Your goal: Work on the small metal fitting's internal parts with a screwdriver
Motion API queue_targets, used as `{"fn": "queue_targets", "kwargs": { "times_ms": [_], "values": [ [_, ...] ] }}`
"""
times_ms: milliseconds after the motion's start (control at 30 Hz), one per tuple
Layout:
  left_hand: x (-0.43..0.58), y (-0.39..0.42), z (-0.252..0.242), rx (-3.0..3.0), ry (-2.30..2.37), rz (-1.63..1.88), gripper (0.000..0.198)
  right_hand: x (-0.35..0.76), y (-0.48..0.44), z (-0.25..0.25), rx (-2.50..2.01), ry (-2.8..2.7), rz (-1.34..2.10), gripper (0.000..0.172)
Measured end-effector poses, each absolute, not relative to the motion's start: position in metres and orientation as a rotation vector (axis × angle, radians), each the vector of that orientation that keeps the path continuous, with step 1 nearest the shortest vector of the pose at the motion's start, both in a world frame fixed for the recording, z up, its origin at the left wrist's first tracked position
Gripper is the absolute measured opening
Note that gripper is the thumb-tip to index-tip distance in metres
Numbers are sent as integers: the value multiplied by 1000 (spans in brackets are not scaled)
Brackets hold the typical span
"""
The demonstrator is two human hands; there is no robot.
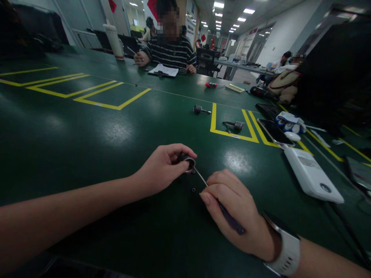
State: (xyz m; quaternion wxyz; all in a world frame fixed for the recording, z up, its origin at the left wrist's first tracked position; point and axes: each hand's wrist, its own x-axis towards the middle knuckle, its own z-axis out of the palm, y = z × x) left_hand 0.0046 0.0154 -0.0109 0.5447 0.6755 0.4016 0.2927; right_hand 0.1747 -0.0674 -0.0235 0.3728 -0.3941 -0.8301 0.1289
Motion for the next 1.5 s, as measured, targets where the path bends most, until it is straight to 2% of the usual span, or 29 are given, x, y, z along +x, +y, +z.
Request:
{"fn": "queue_targets", "kwargs": {
  "times_ms": [367, 1200, 1500],
  "values": [
    [5, 15, -10, 1564, 967, 704, 32, 173, -68, -22, -1036, -2177, 291, 10],
    [8, 12, -9, 1550, 1022, 729, 30, 167, -71, -20, -1013, -2180, 159, 12],
    [6, 14, -13, 1623, 1021, 724, 33, 168, -69, -22, -1027, -2137, 234, 14]
  ]
}}
